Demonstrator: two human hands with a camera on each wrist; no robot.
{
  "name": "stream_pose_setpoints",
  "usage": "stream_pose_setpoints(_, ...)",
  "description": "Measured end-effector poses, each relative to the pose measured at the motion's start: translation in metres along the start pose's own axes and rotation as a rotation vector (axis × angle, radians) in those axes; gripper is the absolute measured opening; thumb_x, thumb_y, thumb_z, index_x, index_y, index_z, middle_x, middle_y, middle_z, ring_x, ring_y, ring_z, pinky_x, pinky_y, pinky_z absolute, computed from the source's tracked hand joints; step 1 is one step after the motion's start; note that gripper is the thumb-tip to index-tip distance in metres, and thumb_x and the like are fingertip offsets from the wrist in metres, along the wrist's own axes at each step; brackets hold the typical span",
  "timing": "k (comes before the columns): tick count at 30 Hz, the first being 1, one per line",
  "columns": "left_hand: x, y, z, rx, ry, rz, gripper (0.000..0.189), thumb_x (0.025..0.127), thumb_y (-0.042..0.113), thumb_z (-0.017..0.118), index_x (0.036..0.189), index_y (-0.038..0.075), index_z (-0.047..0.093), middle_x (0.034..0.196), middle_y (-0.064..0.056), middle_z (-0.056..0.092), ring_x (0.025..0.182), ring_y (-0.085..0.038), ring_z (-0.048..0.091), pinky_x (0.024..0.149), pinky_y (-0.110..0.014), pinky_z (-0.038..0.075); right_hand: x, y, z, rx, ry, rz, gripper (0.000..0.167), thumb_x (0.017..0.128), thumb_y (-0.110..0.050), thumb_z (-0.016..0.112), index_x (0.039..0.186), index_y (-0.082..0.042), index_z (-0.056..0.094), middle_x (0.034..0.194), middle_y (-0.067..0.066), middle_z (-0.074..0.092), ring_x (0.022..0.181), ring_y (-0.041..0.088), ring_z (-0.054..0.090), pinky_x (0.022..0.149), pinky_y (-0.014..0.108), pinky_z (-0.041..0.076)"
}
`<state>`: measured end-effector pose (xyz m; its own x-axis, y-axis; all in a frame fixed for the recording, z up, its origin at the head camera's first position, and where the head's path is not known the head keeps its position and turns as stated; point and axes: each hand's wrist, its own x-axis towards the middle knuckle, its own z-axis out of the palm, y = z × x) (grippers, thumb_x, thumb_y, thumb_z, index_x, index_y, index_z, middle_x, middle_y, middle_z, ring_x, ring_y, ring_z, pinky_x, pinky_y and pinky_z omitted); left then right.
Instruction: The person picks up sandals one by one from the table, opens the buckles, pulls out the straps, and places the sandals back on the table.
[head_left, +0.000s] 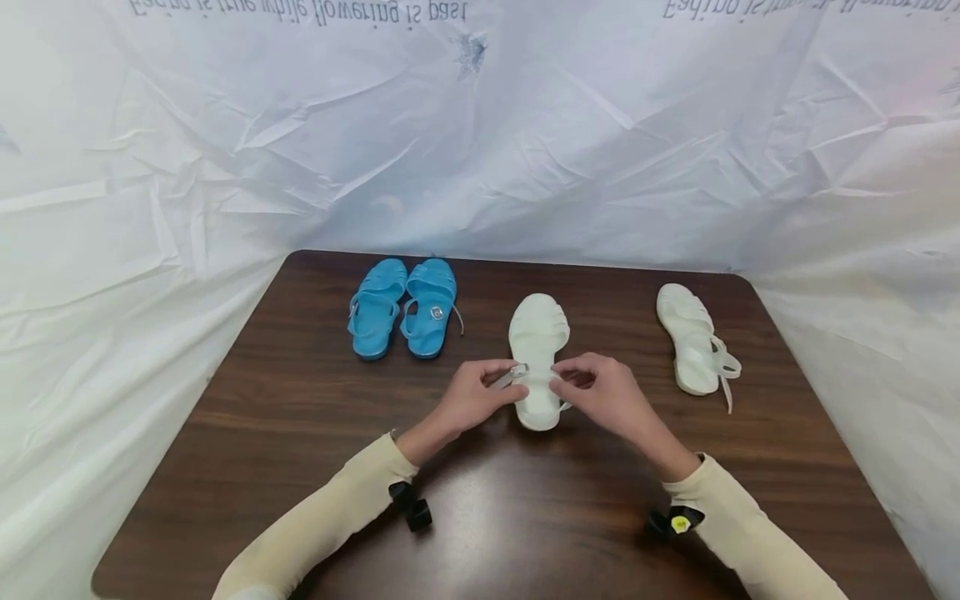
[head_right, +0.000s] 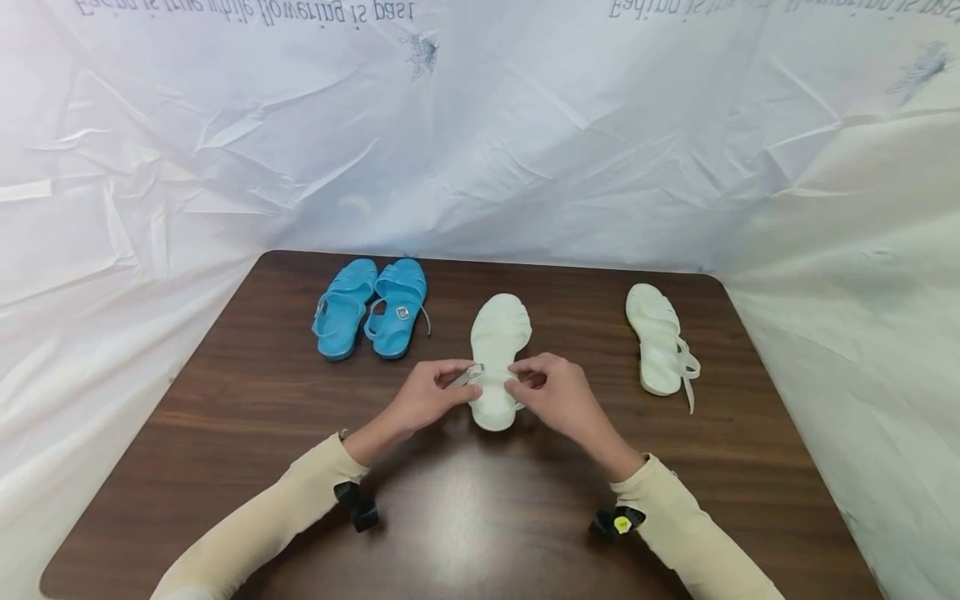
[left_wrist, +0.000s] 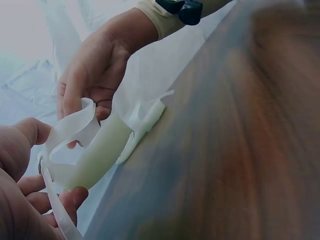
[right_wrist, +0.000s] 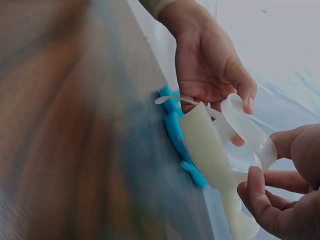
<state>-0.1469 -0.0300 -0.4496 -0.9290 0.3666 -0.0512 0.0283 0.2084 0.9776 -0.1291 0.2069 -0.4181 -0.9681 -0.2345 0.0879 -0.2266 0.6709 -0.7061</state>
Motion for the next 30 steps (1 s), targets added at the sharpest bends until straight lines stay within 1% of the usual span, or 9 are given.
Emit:
stream_pose_setpoints(3, -0.011, -0.006, -0.003, -0.009, 0.007, 0.002, 0.041, 0.092, 0.025, 0.078, 0.129, 0.007, 0.071, 0.121, -0.009, 0.072, 0.101, -0.015, 0.068, 0.080, -0.026, 0.056, -0.004, -0.003, 0.009, 0.013, -0.021, -0.022, 0.024, 0.094, -0.024, 0.077, 0.112, -0.009, 0.078, 0.102, 0.003, 0.073, 0.088, 0.015, 0.070, 0.073, 0.030, 0.058)
stream_pose_setpoints(7, -0.022, -0.014, -0.005, -0.035, 0.007, -0.008, 0.040, 0.092, 0.021, 0.078, 0.128, 0.004, 0.071, 0.119, -0.011, 0.072, 0.098, -0.014, 0.069, 0.078, -0.023, 0.055, -0.009, -0.003, 0.020, 0.035, -0.040, -0.032, 0.021, 0.092, -0.021, 0.078, 0.110, -0.010, 0.078, 0.101, 0.001, 0.073, 0.086, 0.012, 0.070, 0.072, 0.027, 0.057)
stream_pose_setpoints(12, -0.032, -0.025, -0.007, -0.056, -0.004, -0.019, 0.040, 0.092, 0.019, 0.078, 0.127, 0.001, 0.070, 0.115, -0.013, 0.073, 0.093, -0.014, 0.068, 0.075, -0.021, 0.053, -0.014, -0.003, 0.032, 0.069, -0.074, -0.018, 0.020, 0.092, -0.019, 0.078, 0.109, -0.010, 0.078, 0.100, 0.000, 0.073, 0.084, 0.010, 0.069, 0.067, 0.025, 0.056)
stream_pose_setpoints(17, -0.039, -0.031, -0.008, -0.041, -0.023, -0.033, 0.040, 0.092, 0.020, 0.078, 0.125, 0.000, 0.070, 0.112, -0.012, 0.074, 0.091, -0.012, 0.068, 0.074, -0.021, 0.054, -0.019, -0.002, 0.039, 0.098, -0.099, -0.001, 0.019, 0.091, -0.018, 0.079, 0.108, -0.009, 0.078, 0.098, 0.001, 0.072, 0.082, 0.010, 0.069, 0.063, 0.025, 0.055)
stream_pose_setpoints(21, -0.041, -0.032, -0.010, -0.006, -0.032, -0.031, 0.037, 0.092, 0.022, 0.078, 0.122, 0.000, 0.072, 0.112, -0.013, 0.075, 0.096, -0.015, 0.070, 0.078, -0.023, 0.055, -0.022, -0.001, 0.043, 0.110, -0.111, 0.007, 0.020, 0.091, -0.018, 0.079, 0.108, -0.008, 0.078, 0.099, 0.002, 0.073, 0.082, 0.010, 0.069, 0.064, 0.024, 0.055)
stream_pose_setpoints(24, -0.041, -0.032, -0.013, 0.051, -0.042, -0.055, 0.037, 0.093, 0.027, 0.077, 0.120, 0.003, 0.074, 0.118, -0.012, 0.074, 0.104, -0.016, 0.069, 0.084, -0.027, 0.056, -0.022, 0.000, 0.046, 0.120, -0.124, 0.005, 0.021, 0.091, -0.018, 0.078, 0.109, -0.007, 0.077, 0.099, 0.004, 0.073, 0.082, 0.010, 0.069, 0.064, 0.024, 0.056)
stream_pose_setpoints(28, -0.042, -0.030, -0.016, 0.132, -0.077, -0.085, 0.040, 0.093, 0.033, 0.075, 0.120, 0.003, 0.073, 0.126, -0.013, 0.070, 0.111, -0.018, 0.067, 0.090, -0.035, 0.056, -0.024, 0.001, 0.049, 0.130, -0.136, 0.008, 0.022, 0.091, -0.017, 0.079, 0.109, -0.005, 0.076, 0.098, 0.005, 0.073, 0.080, 0.011, 0.069, 0.062, 0.025, 0.056)
stream_pose_setpoints(29, -0.042, -0.030, -0.017, 0.150, -0.086, -0.088, 0.041, 0.093, 0.034, 0.075, 0.120, 0.004, 0.073, 0.127, -0.013, 0.070, 0.111, -0.017, 0.067, 0.091, -0.037, 0.056, -0.024, 0.002, 0.049, 0.129, -0.137, 0.011, 0.022, 0.091, -0.018, 0.079, 0.109, -0.005, 0.076, 0.097, 0.004, 0.073, 0.080, 0.010, 0.069, 0.061, 0.024, 0.056)
stream_pose_setpoints(30, -0.042, -0.029, -0.018, 0.167, -0.096, -0.090, 0.041, 0.094, 0.035, 0.075, 0.121, 0.004, 0.073, 0.126, -0.013, 0.070, 0.109, -0.017, 0.068, 0.090, -0.037, 0.056, -0.025, 0.002, 0.050, 0.127, -0.138, 0.014, 0.023, 0.090, -0.018, 0.079, 0.109, -0.006, 0.076, 0.097, 0.004, 0.073, 0.079, 0.010, 0.069, 0.061, 0.024, 0.055)
